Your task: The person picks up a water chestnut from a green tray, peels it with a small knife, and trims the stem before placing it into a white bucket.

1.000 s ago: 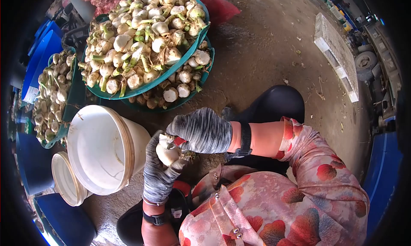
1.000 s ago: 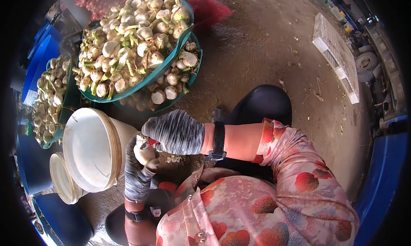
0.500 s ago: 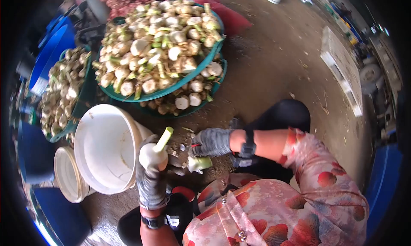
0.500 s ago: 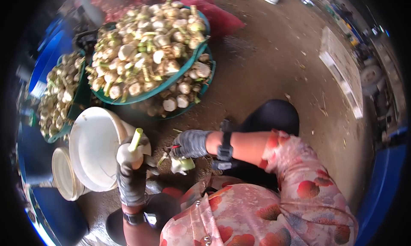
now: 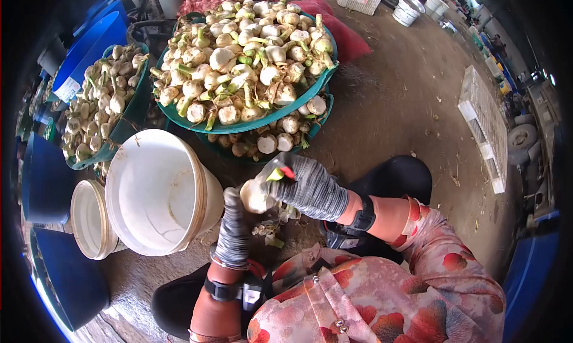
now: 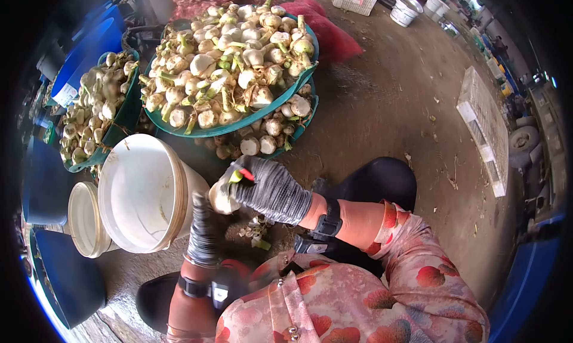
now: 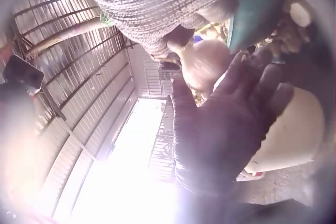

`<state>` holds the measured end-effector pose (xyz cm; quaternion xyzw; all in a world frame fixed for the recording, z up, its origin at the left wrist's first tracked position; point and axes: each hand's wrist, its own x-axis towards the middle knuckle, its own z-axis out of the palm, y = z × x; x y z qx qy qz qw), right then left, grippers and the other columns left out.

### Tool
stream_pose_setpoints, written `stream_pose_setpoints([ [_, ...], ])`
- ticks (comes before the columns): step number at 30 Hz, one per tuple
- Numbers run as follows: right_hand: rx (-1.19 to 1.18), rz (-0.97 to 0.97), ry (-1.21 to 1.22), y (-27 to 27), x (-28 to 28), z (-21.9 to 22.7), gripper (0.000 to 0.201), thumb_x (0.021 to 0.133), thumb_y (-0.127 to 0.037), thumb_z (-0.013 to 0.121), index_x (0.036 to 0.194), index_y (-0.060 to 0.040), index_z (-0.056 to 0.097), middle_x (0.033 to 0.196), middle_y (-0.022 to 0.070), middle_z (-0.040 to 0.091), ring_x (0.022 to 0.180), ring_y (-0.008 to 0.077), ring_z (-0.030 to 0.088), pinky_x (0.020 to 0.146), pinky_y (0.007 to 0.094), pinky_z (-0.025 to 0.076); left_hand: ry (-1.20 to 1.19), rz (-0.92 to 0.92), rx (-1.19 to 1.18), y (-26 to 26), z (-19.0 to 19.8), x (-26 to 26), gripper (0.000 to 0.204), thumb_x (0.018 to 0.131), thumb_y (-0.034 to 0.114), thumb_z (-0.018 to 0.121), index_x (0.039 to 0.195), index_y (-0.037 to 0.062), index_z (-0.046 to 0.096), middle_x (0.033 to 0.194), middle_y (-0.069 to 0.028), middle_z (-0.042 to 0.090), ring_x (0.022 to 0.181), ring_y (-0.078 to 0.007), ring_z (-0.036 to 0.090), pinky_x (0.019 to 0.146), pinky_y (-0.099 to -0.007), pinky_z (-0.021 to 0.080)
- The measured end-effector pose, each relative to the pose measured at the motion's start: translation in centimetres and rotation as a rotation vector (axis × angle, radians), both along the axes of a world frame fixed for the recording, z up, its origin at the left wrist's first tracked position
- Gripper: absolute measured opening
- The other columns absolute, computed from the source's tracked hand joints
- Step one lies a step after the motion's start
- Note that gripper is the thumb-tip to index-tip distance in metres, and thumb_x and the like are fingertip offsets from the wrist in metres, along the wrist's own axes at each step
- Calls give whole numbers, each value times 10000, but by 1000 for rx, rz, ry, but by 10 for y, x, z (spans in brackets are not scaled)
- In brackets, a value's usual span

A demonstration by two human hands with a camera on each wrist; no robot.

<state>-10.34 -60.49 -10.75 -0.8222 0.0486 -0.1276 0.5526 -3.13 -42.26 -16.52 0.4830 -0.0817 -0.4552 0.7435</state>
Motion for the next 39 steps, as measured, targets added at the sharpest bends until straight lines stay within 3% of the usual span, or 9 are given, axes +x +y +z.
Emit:
stream_pose_setpoints([
  [3,-102,-177,-27,3,1,-11,199,881,-209,754,987,-57,681,892,87,691,802,211,665,743,347,528,-697,413,173,-11,16,-14,446,865,171,755,1221,53,514,1214,-115,529,1158,-218,524,1024,-363,430],
  [8,-80,-168,-122,8,-4,-10,206,854,-168,774,972,-50,654,902,106,693,813,232,678,745,347,542,-1397,444,398,-14,19,-7,240,812,45,752,1014,29,622,1187,-137,544,1120,-276,546,1024,-376,421],
  [15,-94,-87,-91,9,-17,-9,228,851,-160,780,1008,-62,646,909,103,693,834,232,688,759,342,545,-640,609,241,-6,16,12,90,875,-31,663,949,16,638,1073,-101,613,1019,-209,586,960,-346,461],
  [27,265,32,-81,-14,-24,16,174,942,-187,697,1049,-64,638,989,49,696,867,106,640,766,276,526,-839,563,508,3,-43,24,108,884,3,683,985,13,644,919,-98,660,848,-197,632,825,-318,514],
  [29,449,-75,-51,-23,-22,26,179,955,-228,687,1051,-84,639,981,18,682,818,70,619,713,239,516,-873,469,618,10,-48,26,132,896,77,688,1003,11,647,968,-137,657,852,-233,638,813,-337,517],
  [31,802,-217,106,-29,-20,33,291,896,-308,751,1065,-102,636,897,-25,609,707,26,525,624,167,445,-1100,-300,979,12,-42,25,218,914,190,678,1022,4,643,1012,-168,651,885,-240,643,827,-372,520],
  [33,851,-165,97,-37,-18,26,278,890,-290,753,1065,-106,641,869,-30,597,669,18,489,593,161,418,-1103,-263,857,7,-33,20,321,948,315,639,1077,21,635,1044,-121,656,979,-220,637,898,-385,506],
  [37,587,-37,161,-36,-19,19,263,894,-282,748,1045,-92,647,892,-8,629,733,53,551,660,202,472,45,40,-147,-1,-1,19,387,1007,421,554,1164,71,608,1073,-11,622,1093,-170,573,998,-345,443],
  [39,274,85,-9,-36,-17,3,175,951,-224,675,1031,-68,672,968,19,685,892,111,629,819,284,511,8,62,-198,-7,18,17,316,1010,359,580,1124,69,627,1038,-13,642,1024,-134,588,926,-296,471],
])
